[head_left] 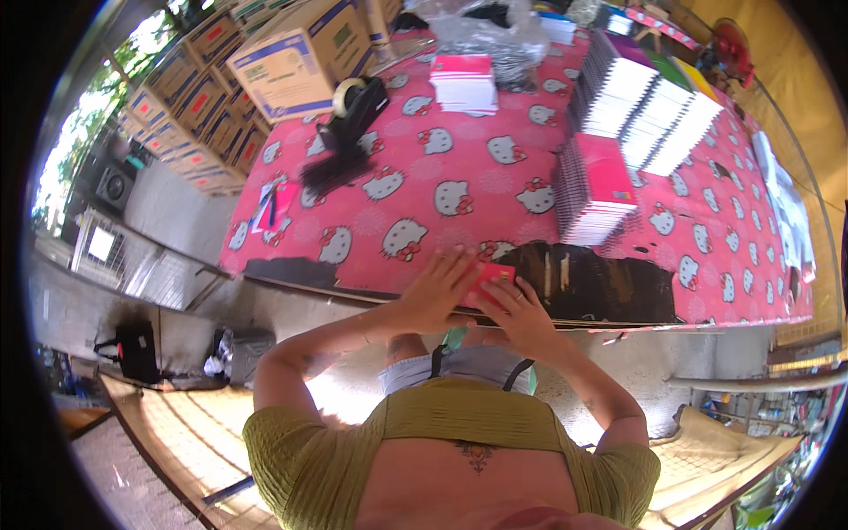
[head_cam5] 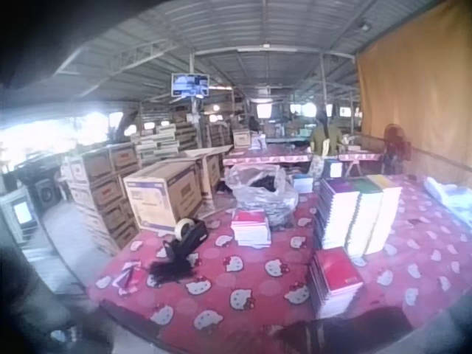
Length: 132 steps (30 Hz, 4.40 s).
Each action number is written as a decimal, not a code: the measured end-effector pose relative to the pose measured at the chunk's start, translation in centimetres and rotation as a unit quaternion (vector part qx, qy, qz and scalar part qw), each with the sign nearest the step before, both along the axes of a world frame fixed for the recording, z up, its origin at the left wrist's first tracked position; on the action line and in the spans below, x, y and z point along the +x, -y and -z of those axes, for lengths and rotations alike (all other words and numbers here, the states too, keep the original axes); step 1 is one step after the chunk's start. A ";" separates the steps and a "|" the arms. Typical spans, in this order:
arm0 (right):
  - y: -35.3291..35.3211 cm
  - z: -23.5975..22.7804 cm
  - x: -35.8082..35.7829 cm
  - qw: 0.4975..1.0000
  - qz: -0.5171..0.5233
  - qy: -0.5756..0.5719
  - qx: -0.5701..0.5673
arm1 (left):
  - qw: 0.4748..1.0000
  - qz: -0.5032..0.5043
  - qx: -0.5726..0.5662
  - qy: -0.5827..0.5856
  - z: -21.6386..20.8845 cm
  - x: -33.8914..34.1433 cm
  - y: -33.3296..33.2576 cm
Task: The person picks up pink booklets, aligns the edges, and applies a staple to the top corner of each one before placing it into a stack.
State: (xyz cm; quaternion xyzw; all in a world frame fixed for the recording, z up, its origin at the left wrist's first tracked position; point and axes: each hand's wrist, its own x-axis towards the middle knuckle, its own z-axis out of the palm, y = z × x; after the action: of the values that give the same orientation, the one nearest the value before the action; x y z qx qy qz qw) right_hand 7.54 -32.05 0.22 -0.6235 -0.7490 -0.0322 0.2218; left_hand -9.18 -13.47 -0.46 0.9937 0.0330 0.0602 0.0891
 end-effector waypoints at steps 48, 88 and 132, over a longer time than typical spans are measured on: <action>-8.9 1.9 3.7 0.806 0.082 -0.585 0.017 | 0.918 -0.206 -0.163 0.297 -2.8 0.0 -5.1; -6.5 -1.2 1.2 0.765 0.106 -0.635 0.026 | 0.950 -0.198 0.148 0.189 -0.7 1.5 -0.1; -7.4 3.3 3.1 0.844 0.056 -0.534 0.012 | 0.983 -0.074 0.140 0.096 -2.2 5.2 1.7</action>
State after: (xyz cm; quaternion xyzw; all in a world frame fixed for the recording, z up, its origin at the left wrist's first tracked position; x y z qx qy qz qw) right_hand 10.60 -24.67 -3.08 -0.5825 -0.4783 0.2841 0.5926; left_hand -3.99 -15.16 1.70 0.9807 0.0890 0.1658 -0.0526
